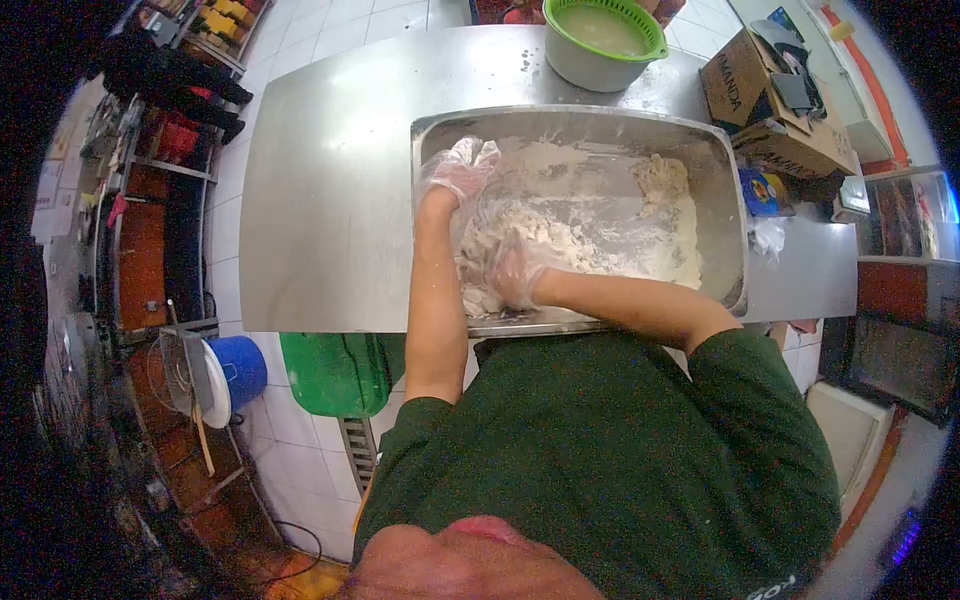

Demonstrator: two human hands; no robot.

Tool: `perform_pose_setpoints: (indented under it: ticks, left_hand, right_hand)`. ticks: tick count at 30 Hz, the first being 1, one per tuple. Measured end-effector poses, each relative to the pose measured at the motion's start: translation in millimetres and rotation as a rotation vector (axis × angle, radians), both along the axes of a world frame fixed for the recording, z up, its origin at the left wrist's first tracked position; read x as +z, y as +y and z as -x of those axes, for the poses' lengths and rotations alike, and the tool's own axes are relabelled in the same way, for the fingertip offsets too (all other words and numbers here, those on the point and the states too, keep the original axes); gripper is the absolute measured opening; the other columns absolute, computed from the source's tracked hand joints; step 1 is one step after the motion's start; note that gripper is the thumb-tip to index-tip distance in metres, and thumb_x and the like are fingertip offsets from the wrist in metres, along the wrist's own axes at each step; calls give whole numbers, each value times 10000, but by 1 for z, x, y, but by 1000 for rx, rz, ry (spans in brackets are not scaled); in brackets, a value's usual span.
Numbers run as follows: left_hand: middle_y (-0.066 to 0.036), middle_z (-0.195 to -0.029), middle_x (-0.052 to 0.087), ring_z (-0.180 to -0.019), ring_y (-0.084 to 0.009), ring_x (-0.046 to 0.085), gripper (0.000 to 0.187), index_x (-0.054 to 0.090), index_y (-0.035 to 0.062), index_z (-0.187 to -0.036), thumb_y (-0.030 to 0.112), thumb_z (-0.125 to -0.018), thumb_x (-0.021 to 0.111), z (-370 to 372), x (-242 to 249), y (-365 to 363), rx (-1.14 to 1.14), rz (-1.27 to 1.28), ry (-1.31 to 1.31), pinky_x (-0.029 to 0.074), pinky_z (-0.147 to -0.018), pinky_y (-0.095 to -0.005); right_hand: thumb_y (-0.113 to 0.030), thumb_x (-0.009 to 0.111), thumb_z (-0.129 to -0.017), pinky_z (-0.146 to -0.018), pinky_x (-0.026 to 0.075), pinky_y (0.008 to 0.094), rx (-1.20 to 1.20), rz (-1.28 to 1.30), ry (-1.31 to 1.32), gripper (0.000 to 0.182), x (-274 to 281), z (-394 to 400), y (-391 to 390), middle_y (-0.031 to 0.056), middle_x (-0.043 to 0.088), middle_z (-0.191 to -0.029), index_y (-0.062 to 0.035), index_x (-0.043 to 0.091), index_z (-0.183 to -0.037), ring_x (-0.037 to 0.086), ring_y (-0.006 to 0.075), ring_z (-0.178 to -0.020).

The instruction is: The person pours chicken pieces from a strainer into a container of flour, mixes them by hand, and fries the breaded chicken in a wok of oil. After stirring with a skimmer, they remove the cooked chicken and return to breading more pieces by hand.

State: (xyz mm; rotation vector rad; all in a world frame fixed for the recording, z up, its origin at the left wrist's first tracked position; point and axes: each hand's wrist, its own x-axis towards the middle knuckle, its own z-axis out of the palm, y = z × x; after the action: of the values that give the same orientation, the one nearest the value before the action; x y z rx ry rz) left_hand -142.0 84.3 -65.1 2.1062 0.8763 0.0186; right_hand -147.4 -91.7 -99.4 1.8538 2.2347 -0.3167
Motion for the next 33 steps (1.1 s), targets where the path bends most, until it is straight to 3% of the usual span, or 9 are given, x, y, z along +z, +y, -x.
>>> perform_pose_setpoints:
  ticks: [2, 7, 8, 12, 17, 21, 23, 26, 33]
  left_hand:
    - [-161, -1317, 460, -1212, -300, 437, 652, 401, 18, -1315, 461, -851, 523, -3, -11, 5, -18, -9, 12, 348, -997, -332]
    - [-154, -1373, 399, -1261, -288, 383, 712, 349, 8, -1349, 489, -849, 511, 1, 10, 1, 2, 55, 3, 309, -1032, -317]
    - [-153, -1381, 389, -1271, -283, 371, 717, 338, 7, -1354, 489, -851, 508, 1, 10, 1, 3, 76, 20, 302, -1038, -313]
    - [-148, -1386, 384, -1282, -269, 362, 710, 333, 6, -1357, 473, -855, 517, 4, 17, -3, -10, 60, 45, 298, -1042, -305]
    - [-153, -1377, 395, -1267, -272, 383, 704, 335, -2, -1353, 462, -858, 521, -2, 1, 2, -55, 51, -4, 319, -1030, -315]
    - [-159, -1355, 422, -1245, -284, 410, 711, 345, -11, -1344, 469, -852, 525, -1, 7, 3, -93, 42, 22, 338, -1016, -324]
    - [-158, -1354, 424, -1244, -285, 412, 715, 350, -3, -1344, 477, -845, 531, 2, 12, 0, -75, 47, 32, 338, -1016, -324]
    - [-154, -1359, 419, -1248, -286, 406, 730, 356, 15, -1347, 499, -831, 538, 3, 19, -2, -68, 60, 48, 334, -1019, -325]
    - [-155, -1367, 408, -1256, -292, 395, 750, 366, 39, -1349, 544, -818, 525, 3, 15, -1, -71, 19, 71, 326, -1024, -334]
  right_hand:
    - [-379, 599, -716, -935, 393, 467, 31, -341, 50, 665, -4, -9, -9, 92, 451, -1340, -228, 415, -1337, 464, 323, -1177]
    - [-317, 644, -724, -941, 417, 387, -359, 141, 474, 660, 19, -45, 14, 124, 467, -1314, -183, 419, -1329, 503, 298, -1125]
    - [-269, 656, -719, -920, 432, 367, -596, 119, 1065, 648, 14, -48, 15, 142, 488, -1279, -150, 428, -1314, 523, 291, -1087]
    - [-232, 656, -733, -981, 390, 357, -212, 250, 839, 651, 78, -86, 20, 159, 499, -1237, -90, 400, -1315, 479, 291, -1127]
    - [-271, 630, -787, -1009, 362, 343, -339, 462, 949, 675, 100, -118, 9, 156, 433, -1346, -66, 350, -1365, 446, 251, -1178]
    - [-492, 643, -695, -1103, 210, 399, -335, 485, 470, 910, 111, -79, -2, 201, 348, -1394, -86, 253, -1410, 255, 358, -1323]
    - [-470, 704, -635, -976, 395, 428, -141, 410, -65, 968, 123, -44, -11, 240, 276, -1409, -203, 221, -1430, 380, 385, -1240]
    - [-436, 724, -602, -864, 465, 431, -31, 32, 39, 878, -17, -67, -24, 237, 466, -1223, -206, 361, -1368, 503, 364, -1108]
    - [-380, 687, -657, -747, 508, 416, -259, 185, 149, 698, 1, -72, 0, 214, 542, -1093, -182, 461, -1288, 583, 339, -942]
